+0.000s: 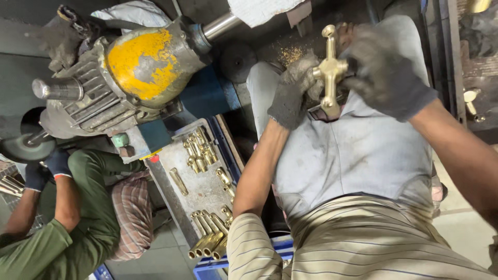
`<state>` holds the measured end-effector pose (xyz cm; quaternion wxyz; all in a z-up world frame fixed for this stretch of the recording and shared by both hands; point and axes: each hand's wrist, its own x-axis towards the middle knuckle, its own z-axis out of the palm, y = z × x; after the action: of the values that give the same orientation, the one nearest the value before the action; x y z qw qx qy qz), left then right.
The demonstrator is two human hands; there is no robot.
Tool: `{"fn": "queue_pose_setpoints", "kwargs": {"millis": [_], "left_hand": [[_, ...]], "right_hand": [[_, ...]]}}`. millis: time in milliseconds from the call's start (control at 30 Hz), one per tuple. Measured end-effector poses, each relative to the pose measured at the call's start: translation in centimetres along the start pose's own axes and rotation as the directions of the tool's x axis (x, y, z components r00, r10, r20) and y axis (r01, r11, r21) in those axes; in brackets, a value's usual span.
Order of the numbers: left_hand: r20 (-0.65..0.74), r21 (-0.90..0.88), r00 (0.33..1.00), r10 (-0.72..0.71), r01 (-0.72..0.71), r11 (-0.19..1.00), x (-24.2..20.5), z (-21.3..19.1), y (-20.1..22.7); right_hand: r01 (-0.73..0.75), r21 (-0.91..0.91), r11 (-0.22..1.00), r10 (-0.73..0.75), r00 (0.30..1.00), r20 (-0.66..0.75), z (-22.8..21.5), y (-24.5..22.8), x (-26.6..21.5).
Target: The person sits on the floor and uses a bench grinder to smooth and polish brass-colored metal parts. They hold each part with gloved hands, rotating it against the spinning wheel to finish the surface, then place the finished pieces into a tray.
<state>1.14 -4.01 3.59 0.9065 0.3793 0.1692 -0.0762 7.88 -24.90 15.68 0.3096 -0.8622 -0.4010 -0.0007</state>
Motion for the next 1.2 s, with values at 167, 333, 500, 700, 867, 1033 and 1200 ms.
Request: {"fn": "queue_pose_setpoints", "kwargs": {"millis": [167,333,500,700,867,1033,1200], "left_hand": [[-0.038,0.033,0.997,-0.073,0.074,0.997,5.7,-2.0,-1.0],[-0.215,-0.013,0.972,-0.095,0.094,0.995,11.6,-4.2,-3.2],[-0.300,-0.004,0.953,-0.036,0.036,0.999,12.6,-5.5,-5.2],[-0.322,-0.106,0.945,-0.056,0.023,0.994,12.4,-6.3,-6.4],[-0.399,-0.184,0.908,-0.128,0.057,0.981,13.2,-6.2,-6.6],[-0.254,-0.032,0.967,-0.013,0.005,0.999,12.0,-5.7,-5.9],[0.008,0.294,0.997,0.074,-0.073,0.953,7.5,-4.0,-2.5]], "right_hand": [[-0.019,0.170,0.985,0.009,0.998,0.063,7.0,6.1,1.8],[-0.228,0.418,0.880,0.151,0.966,0.209,11.5,11.2,4.6],[-0.419,0.582,0.696,0.238,0.901,0.364,11.4,11.6,5.7],[-0.636,0.610,0.473,0.373,0.772,0.515,11.3,11.2,6.3],[-0.670,0.452,0.589,0.472,0.739,0.481,14.2,14.7,4.8],[-0.090,-0.200,0.976,0.138,0.962,0.237,17.3,17.4,3.0],[-0.719,0.472,0.510,0.580,0.693,0.429,11.9,11.1,0.7]]}}
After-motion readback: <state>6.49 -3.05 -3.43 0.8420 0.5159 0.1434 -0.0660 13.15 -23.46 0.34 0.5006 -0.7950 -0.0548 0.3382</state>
